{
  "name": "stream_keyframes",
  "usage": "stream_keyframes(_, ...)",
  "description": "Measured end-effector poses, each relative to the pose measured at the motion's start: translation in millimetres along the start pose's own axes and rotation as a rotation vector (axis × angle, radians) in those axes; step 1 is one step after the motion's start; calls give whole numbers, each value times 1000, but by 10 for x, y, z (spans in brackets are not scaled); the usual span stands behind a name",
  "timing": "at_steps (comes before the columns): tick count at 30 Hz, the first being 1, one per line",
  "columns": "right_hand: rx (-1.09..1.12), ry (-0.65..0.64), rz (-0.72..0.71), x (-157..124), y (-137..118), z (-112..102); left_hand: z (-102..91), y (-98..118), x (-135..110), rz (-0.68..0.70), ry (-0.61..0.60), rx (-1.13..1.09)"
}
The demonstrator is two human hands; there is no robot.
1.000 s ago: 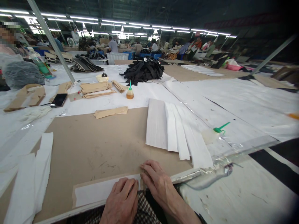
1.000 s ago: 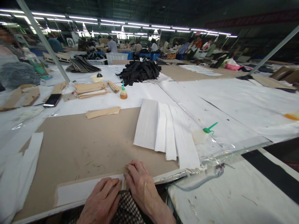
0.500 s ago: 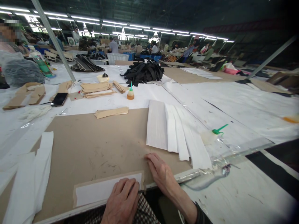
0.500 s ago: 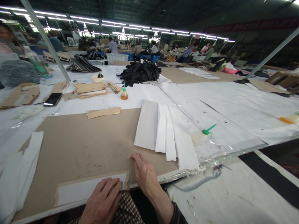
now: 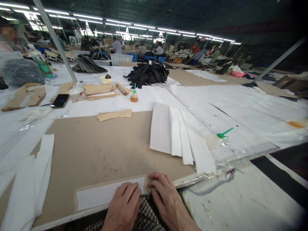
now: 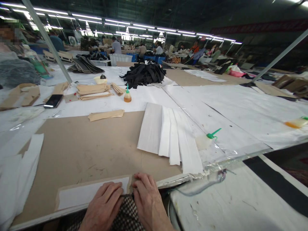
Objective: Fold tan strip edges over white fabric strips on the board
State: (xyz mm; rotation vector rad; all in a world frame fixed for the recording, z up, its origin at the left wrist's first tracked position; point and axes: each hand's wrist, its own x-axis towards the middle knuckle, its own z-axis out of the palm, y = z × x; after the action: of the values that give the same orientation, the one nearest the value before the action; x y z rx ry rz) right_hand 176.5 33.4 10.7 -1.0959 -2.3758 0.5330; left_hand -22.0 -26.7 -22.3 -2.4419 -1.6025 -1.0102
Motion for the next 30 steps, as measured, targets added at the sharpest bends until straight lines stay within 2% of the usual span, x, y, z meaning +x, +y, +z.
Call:
stream_keyframes(6,-155,46,-219,-51,149,-97,-8,-7,-12,-2,-8,-16)
stream_keyframes(9,-194,-4,-286,20,246,-153,-12,3,-5,-7,3,-25)
stream_keyframes(13,-216,-170,-263,88,320,-210,-23,7,5,-2,12,-14)
stream_keyframes(16,-217,-240,-256,81,363,-222,-31,4,7,-1,1,-8)
stream_keyframes(30,-127,-140,-337,0,479,-104,-78,4,-28,28,-47,29)
